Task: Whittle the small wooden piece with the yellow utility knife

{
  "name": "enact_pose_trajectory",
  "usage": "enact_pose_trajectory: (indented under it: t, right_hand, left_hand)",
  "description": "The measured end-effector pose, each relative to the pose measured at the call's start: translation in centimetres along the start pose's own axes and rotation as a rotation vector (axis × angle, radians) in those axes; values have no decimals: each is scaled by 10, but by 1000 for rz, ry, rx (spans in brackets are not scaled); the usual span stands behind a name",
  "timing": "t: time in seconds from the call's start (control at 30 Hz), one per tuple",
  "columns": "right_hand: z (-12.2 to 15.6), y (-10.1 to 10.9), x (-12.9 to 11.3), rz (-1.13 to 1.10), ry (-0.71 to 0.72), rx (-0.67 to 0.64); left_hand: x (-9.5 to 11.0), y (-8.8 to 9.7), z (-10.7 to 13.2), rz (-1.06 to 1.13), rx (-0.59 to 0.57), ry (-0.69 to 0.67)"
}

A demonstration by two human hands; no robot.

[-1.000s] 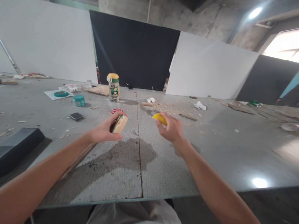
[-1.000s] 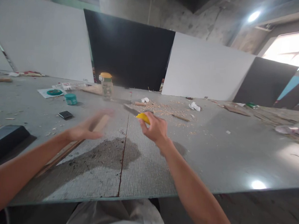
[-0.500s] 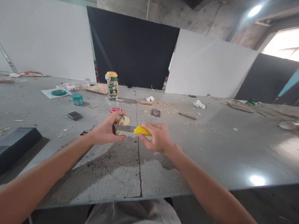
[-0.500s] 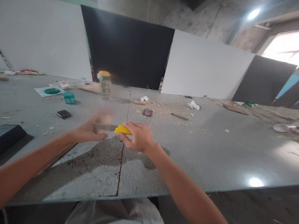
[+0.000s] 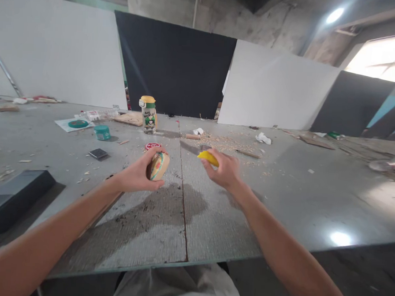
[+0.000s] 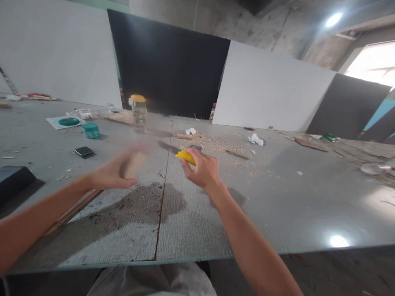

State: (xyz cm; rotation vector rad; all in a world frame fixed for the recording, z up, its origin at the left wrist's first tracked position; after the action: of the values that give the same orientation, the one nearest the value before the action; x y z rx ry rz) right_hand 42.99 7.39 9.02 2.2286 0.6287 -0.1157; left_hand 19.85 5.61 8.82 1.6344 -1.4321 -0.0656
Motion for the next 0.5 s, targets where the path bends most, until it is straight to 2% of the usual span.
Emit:
enact_pose_trajectory:
  t: [0.1,0.33,0.5]
  right_hand:
    - [-4,2,11,-26,-55,-18]
    - [22,-9,-50,-128,198,-257]
    - [25,-10,-54,-100,209,-266]
  left_hand:
    - [-1,0,0,-47,-9,-3]
    - [-10,-4,3,-124,31,32]
    - [-12,-6,4,-144,24,17]
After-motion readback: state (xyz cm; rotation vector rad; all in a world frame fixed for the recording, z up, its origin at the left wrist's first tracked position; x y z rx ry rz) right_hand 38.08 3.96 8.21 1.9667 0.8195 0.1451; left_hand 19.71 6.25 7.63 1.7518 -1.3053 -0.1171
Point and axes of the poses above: each hand's wrist, its own z-axis away from the middle knuckle, its own y-axis out of the back of the hand, x = y × z, the point moved 7 cm from there along -z, towards the middle knuckle, and after that the axes turned 10 degrees about -y, right-handed, at the moved point
